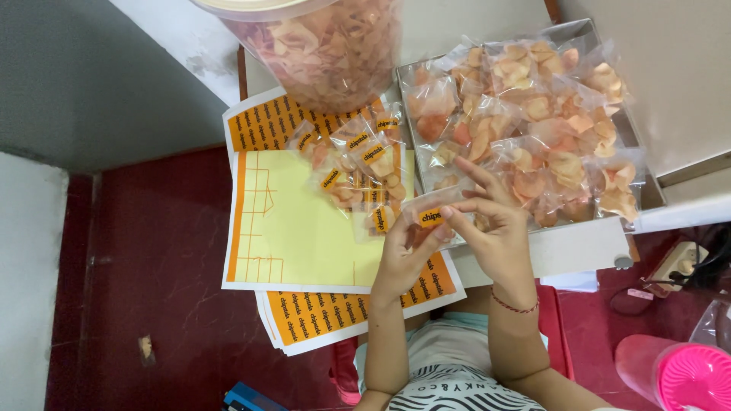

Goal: Labeling small plastic bags of snacks by peeling stickers from a sheet and applying them to the bags.

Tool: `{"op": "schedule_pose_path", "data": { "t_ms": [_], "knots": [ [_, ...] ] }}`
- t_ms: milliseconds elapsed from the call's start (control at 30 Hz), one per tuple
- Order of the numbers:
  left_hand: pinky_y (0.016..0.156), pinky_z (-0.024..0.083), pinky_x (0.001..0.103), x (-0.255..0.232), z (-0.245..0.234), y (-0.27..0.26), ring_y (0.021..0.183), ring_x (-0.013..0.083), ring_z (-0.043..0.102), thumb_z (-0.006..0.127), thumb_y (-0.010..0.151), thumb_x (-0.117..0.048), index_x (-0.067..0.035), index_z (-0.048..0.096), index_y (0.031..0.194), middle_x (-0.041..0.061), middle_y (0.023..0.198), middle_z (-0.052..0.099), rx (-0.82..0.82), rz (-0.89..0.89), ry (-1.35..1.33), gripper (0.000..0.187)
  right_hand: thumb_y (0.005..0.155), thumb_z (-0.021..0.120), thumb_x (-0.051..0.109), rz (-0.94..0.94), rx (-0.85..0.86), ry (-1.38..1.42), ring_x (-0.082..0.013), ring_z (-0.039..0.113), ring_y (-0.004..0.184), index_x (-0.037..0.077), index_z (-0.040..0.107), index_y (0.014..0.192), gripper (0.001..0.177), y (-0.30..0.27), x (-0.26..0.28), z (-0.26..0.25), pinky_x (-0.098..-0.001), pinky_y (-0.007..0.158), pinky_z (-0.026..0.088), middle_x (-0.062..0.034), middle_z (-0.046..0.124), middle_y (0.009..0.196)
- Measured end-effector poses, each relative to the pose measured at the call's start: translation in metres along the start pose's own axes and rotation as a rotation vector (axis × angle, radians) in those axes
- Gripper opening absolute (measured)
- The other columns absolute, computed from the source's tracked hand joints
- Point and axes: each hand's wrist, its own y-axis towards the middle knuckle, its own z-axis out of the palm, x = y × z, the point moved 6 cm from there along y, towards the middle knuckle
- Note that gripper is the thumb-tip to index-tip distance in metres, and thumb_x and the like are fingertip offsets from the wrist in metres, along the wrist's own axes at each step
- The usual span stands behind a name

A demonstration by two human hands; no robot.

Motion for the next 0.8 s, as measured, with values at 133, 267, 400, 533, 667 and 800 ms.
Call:
{"op": "schedule_pose_path", "data": {
  "t_ms": [133,267,400,533,667,800],
  "knots": [
    [0.072,0.061,0.030,-0.017,0.002,0.009,0.073,0.0088,0.061,0.060,0.101,-0.014,-0.008,0.055,0.141,0.014,0.128,0.061,-0.001,0.033,0.011,0.040,0.086,0.079,0.006,-0.004,-0.004,-0.009,-0.0270,0.056,0.132,0.005,0.077,0.086,0.002,-0.001,-0.001,0.003,-0.0367,0.103,0.049,-0.0172,0.060,0.144],
    [0.064,0.059,0.025,-0.015,-0.001,0.006,0.067,0.0058,0.058,0.061,0.100,-0.016,-0.010,0.056,0.138,0.012,0.121,0.063,-0.007,0.039,0.010,0.039,0.087,0.079,0.007,-0.002,-0.008,-0.027,-0.0276,0.055,0.134,0.005,0.077,0.086,0.003,-0.003,-0.003,0.005,-0.0369,0.104,0.047,-0.0166,0.060,0.145],
    [0.058,0.058,0.022,-0.014,-0.004,0.004,0.060,0.0036,0.054,0.054,0.103,-0.023,-0.013,0.056,0.137,0.013,0.116,0.064,-0.045,0.015,-0.060,0.035,0.086,0.080,0.007,-0.017,0.007,-0.066,-0.0280,0.055,0.134,0.006,0.077,0.086,0.003,-0.003,0.002,0.010,-0.0380,0.105,0.047,-0.0163,0.060,0.144],
    [0.055,0.057,0.023,0.017,-0.021,-0.005,0.054,0.0048,0.054,0.050,0.105,-0.021,-0.013,0.061,0.133,0.013,0.102,0.067,-0.098,0.049,-0.023,0.031,0.085,0.081,0.007,-0.014,0.015,-0.077,-0.0277,0.055,0.134,0.007,0.078,0.085,0.003,-0.004,0.005,0.014,-0.0381,0.105,0.046,-0.0158,0.061,0.143],
    [0.053,0.055,0.024,0.014,-0.018,-0.005,0.052,0.0063,0.053,0.045,0.107,-0.018,-0.011,0.062,0.131,0.016,0.097,0.069,-0.147,0.088,-0.046,0.030,0.086,0.079,0.007,-0.034,0.024,-0.053,-0.0308,0.055,0.134,0.006,0.077,0.087,0.002,-0.004,0.010,0.017,-0.0416,0.106,0.046,-0.0182,0.060,0.144],
    [0.052,0.057,0.025,0.007,-0.013,-0.006,0.054,0.0091,0.058,0.045,0.107,-0.019,-0.011,0.060,0.134,0.018,0.097,0.070,-0.163,0.065,-0.093,0.032,0.094,0.071,0.014,-0.078,-0.001,-0.004,-0.0331,0.054,0.136,0.007,0.078,0.088,0.011,-0.005,0.010,0.015,-0.0436,0.107,0.045,-0.0193,0.060,0.143]
  ]
}}
